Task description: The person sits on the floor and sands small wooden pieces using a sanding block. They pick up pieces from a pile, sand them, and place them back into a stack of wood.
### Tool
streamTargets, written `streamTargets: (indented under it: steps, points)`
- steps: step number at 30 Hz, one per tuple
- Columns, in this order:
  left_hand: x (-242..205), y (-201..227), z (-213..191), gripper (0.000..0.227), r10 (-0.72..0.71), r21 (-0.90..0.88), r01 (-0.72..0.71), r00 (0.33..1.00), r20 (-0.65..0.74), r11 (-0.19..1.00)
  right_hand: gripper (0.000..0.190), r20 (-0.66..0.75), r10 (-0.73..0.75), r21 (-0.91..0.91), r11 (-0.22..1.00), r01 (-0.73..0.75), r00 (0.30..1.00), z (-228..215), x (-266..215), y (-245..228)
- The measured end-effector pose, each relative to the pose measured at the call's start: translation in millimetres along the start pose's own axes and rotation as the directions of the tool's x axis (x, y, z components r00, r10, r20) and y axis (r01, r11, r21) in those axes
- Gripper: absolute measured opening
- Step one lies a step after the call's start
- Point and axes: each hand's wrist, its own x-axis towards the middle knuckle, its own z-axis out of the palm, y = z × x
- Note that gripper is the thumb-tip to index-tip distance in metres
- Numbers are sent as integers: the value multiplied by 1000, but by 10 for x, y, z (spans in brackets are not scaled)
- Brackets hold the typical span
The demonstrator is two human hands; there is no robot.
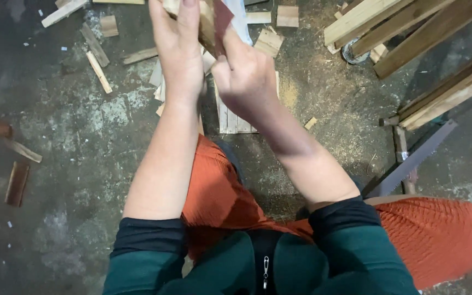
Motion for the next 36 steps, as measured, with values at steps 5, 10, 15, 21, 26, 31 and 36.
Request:
streamTargets:
  steps: [5,10,15,21,26,31,36]
  points:
    - [-32,45,-96,62,-8,76,-3,991,133,997,37,-189,-317,-140,945,294,929,390,-220,618]
    - [32,-64,-195,54,21,55,-38,961,277,998,59,306,683,87,674,-734,663,1129,-1222,2051]
    - [-123,126,98,29,-33,198,-62,896,443,978,46,301,761,109,572,-813,575,873,-1048,1929]
    - [-152,281,204,21,148,395,-290,924,352,872,14,47,111,367,922,-121,993,-18,-230,590]
    - [-65,416,93,24,75,580,-324,909,410,748,44,-65,6,156,988,5,998,502,-403,830]
    - [-26,-61,-164,36,-6,250,-78,948,319,965,40,356,562,14,796,-606,746,1310,-1167,1779]
    - [-114,-134,-240,50,-28,154,0,984,178,988,38,361,522,155,783,-602,773,972,-825,1175]
